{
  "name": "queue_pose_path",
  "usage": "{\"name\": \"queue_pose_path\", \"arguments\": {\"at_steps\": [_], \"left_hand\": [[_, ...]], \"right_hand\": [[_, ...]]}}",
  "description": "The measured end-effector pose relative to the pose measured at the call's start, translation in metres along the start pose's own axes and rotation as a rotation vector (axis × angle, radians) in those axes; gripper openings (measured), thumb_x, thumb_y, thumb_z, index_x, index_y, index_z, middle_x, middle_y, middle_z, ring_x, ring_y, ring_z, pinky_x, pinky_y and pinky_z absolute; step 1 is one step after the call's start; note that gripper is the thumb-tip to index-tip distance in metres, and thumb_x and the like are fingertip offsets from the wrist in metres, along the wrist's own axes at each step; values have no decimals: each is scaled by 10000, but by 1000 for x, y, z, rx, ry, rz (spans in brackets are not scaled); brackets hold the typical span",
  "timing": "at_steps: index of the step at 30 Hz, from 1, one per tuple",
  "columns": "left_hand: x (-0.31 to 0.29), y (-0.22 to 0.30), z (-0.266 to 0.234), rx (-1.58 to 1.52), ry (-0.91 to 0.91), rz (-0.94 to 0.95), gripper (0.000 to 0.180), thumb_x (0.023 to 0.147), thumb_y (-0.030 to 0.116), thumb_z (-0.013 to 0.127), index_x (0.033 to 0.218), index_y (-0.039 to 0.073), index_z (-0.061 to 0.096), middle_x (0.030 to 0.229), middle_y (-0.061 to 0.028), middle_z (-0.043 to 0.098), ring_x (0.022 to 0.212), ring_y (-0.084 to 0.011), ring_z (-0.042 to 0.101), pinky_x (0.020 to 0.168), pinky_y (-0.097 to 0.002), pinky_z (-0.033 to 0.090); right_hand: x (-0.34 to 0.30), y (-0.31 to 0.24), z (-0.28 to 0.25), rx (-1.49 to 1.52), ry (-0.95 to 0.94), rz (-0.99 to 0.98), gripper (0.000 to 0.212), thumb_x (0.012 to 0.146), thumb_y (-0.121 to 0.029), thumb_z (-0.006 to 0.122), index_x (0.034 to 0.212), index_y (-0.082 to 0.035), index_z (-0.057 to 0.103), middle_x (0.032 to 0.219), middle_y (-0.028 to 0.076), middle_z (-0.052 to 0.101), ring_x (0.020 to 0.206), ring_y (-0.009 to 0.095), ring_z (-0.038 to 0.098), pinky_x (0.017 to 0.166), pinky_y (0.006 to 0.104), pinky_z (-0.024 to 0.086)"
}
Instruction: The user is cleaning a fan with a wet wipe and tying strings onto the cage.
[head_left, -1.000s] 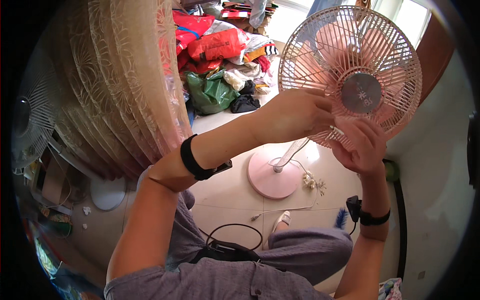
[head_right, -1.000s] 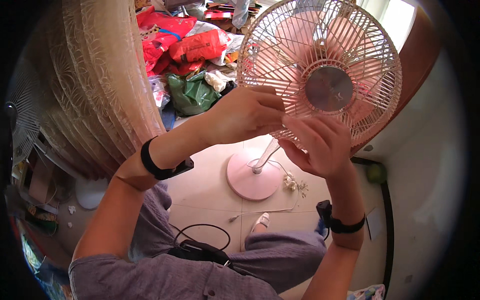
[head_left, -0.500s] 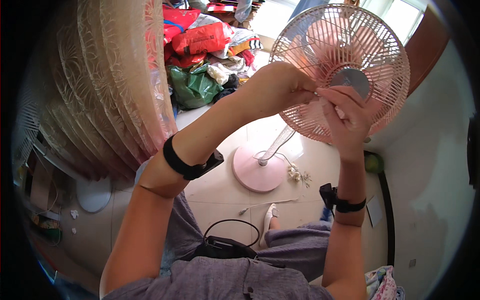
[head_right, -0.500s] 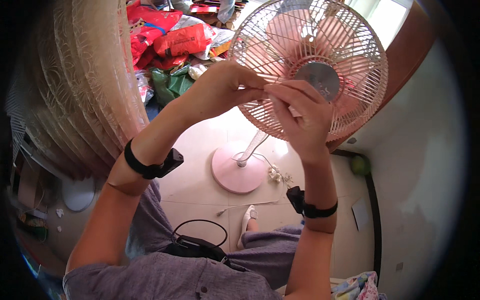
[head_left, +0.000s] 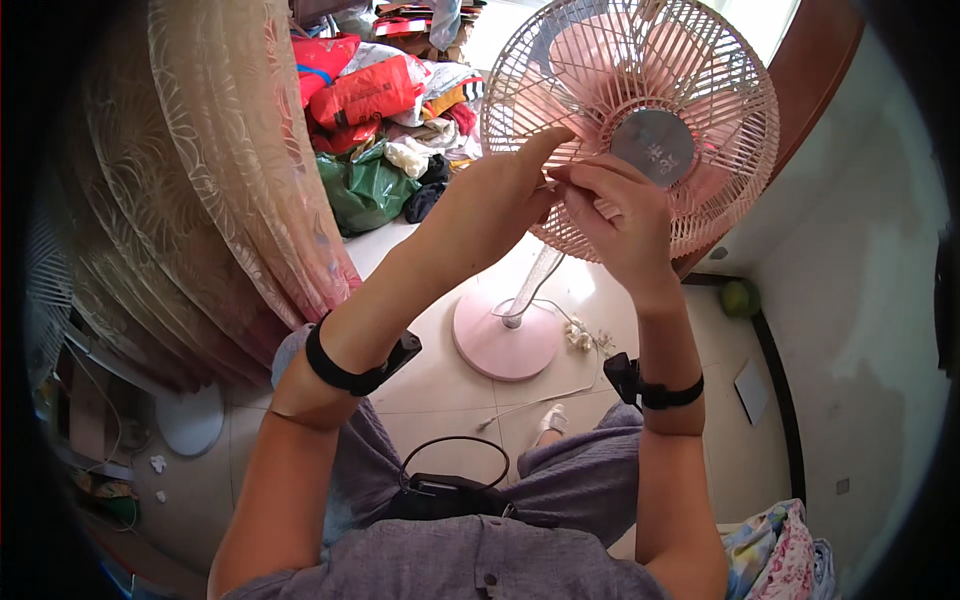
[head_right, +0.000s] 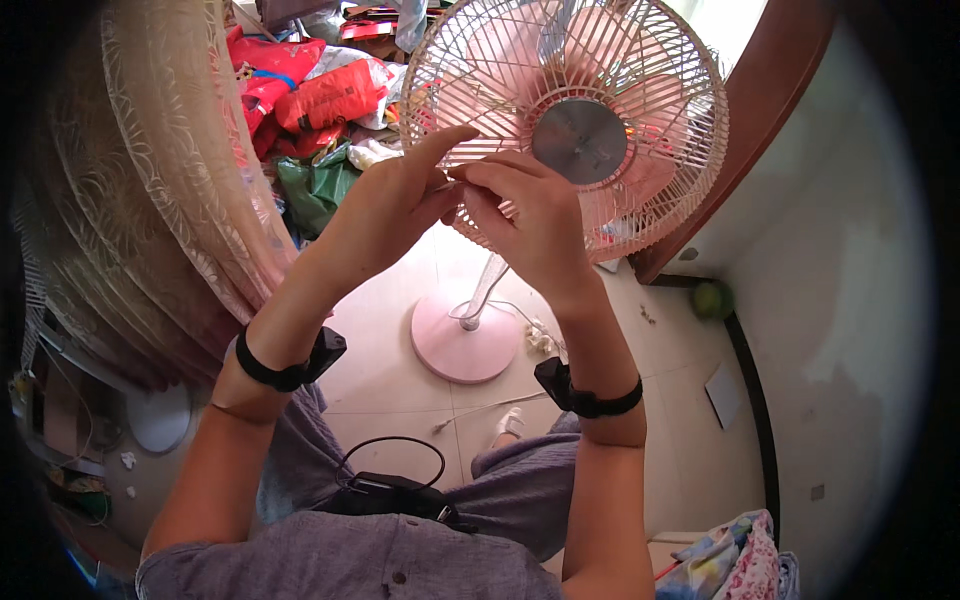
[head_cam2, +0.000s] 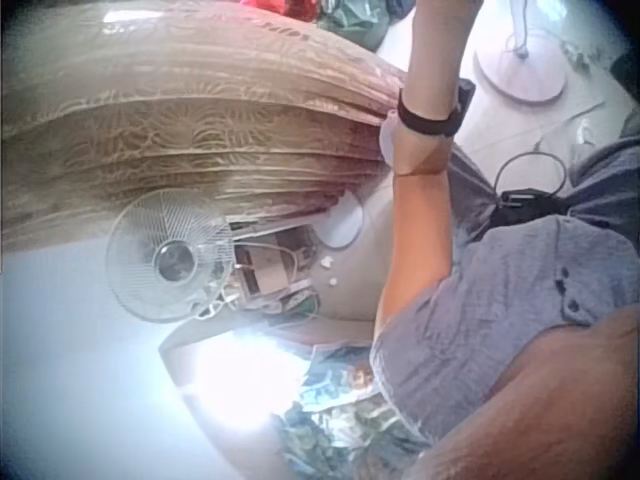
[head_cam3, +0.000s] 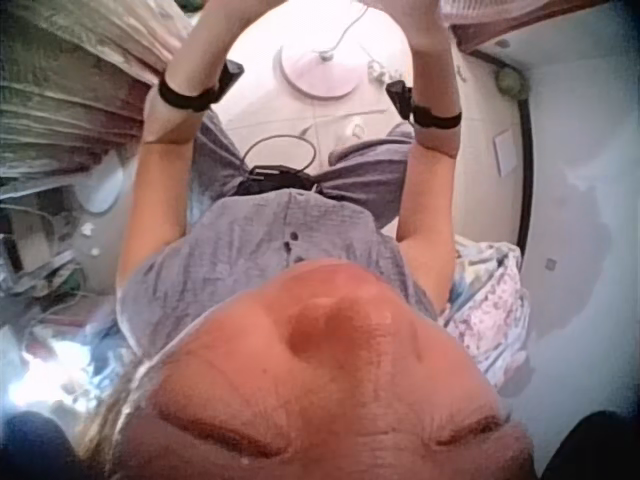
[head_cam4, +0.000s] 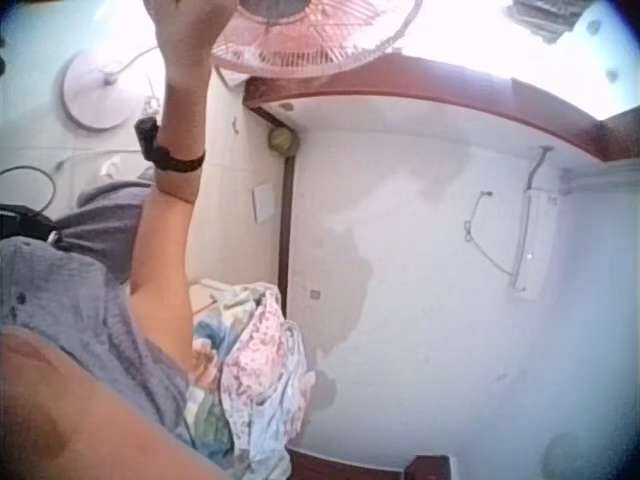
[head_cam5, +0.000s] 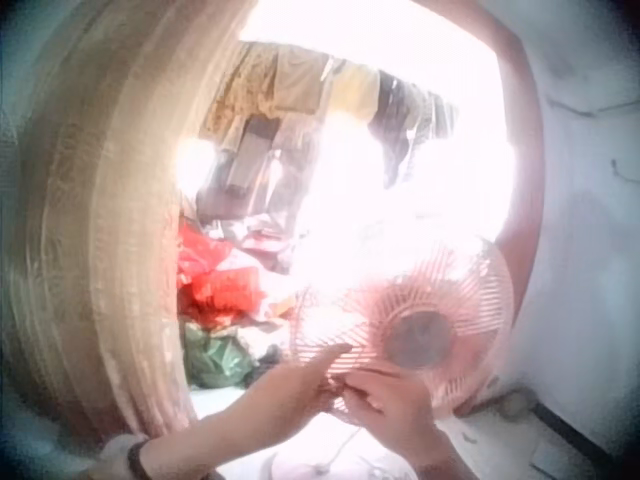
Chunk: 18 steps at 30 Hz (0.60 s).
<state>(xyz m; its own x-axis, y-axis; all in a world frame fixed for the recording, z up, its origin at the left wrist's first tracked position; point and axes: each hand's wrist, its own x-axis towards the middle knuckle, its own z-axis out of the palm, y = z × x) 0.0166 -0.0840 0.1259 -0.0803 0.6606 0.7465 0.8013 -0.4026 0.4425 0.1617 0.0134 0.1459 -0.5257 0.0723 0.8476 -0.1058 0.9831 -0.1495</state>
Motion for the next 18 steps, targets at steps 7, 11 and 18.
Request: {"name": "queue_pose_path", "arguments": {"at_steps": [7,11,18], "left_hand": [[-5,-5,0,-188,40,81,413,883,26,580,1278,34,464,823,-121,681,748,-192,665,681,-307,514],[-3,-10,-4,-520,-173,-154,209,952,81,522,1152,24,540,787,-36,639,725,-72,571,654,-222,465],[4,-14,14,-658,-144,-186,174,976,103,485,1089,8,577,823,-23,634,751,-65,570,664,-206,464]], "right_hand": [[5,-3,-6,189,-61,77,128,793,8,677,921,9,685,864,79,670,725,133,645,634,237,518],[-1,9,-26,339,-42,322,130,801,24,675,928,1,690,840,4,651,712,36,569,646,171,462],[-5,30,-37,561,-19,455,120,826,28,640,944,25,663,823,22,661,727,61,619,659,186,492]]}}
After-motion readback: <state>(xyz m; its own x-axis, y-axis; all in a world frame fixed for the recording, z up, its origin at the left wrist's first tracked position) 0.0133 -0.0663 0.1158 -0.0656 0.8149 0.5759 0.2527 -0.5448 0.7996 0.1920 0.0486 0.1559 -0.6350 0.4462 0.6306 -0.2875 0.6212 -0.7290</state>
